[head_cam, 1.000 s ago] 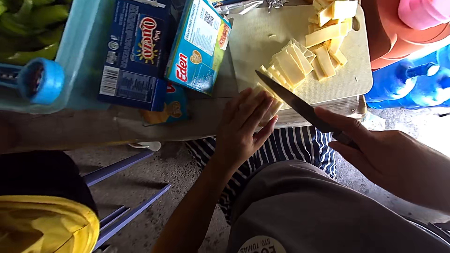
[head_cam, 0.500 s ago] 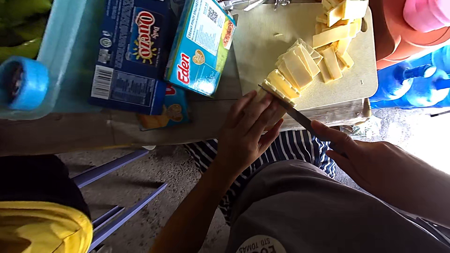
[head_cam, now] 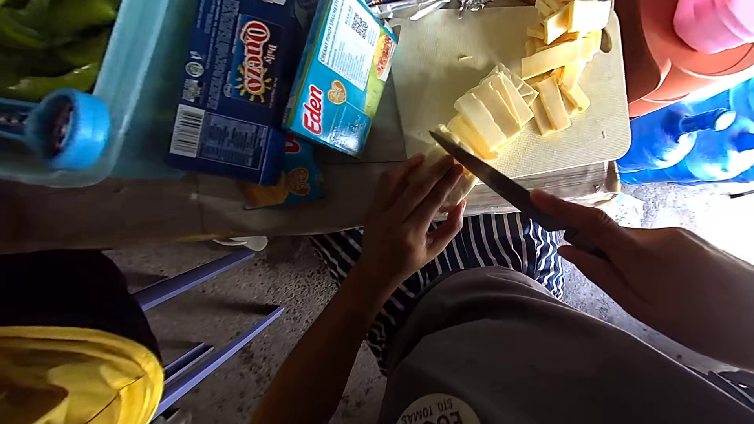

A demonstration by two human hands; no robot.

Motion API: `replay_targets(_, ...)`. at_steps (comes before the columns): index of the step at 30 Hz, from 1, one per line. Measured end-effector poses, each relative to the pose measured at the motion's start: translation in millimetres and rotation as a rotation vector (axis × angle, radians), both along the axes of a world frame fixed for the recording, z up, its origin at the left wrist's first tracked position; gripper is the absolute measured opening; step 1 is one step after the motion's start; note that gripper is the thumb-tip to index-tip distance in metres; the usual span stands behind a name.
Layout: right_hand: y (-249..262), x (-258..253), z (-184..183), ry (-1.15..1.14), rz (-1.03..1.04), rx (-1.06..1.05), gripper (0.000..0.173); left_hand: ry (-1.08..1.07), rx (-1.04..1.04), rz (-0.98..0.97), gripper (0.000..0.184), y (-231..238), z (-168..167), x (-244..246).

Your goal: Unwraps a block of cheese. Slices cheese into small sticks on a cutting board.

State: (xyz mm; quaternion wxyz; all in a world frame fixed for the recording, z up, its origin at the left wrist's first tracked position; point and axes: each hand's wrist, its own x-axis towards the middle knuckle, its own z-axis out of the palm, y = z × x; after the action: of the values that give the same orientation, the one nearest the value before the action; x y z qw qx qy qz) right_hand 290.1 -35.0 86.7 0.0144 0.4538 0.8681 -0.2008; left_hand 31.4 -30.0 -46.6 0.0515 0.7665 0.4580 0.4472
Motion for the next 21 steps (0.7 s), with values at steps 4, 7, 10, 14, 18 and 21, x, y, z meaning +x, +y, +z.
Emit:
replay_targets(4,-5.4,-2.1,0.4,-0.03,0.004,0.014,0.052,-0.001,0.004,0.003,0.034,0.6,0.7,0.4)
replay_targets(7,-7.3,-4.2,-1.9,-0.051,0.022,0.024,0.052,0.0,0.008,0.005,0.034,0.4,1.1,0.6)
replay_targets(10,-6.0,-5.5,-5.8,-0.073,0.022,-0.017,0.052,0.006,0.022,0.006,0.032,0.9,0.5,0.5)
replay_targets(14,-3.6,-8.7,-14.8,-0.116,0.021,-0.053,0.053,0.009,0.013,0.004,0.032,0.0,0.5,0.2)
replay_targets(18,-3.5,-8.3,-27.0,-0.084,0.007,-0.042,0.053,0.0,0.005,0.003,0.034,-0.4,-0.6,-0.2)
replay_targets(21,9.6,-1.6,-16.8,0.003,-0.083,-0.326,0.053,-0.03,0.001,-0.009,0.034,-1.3,0.0,-0.9)
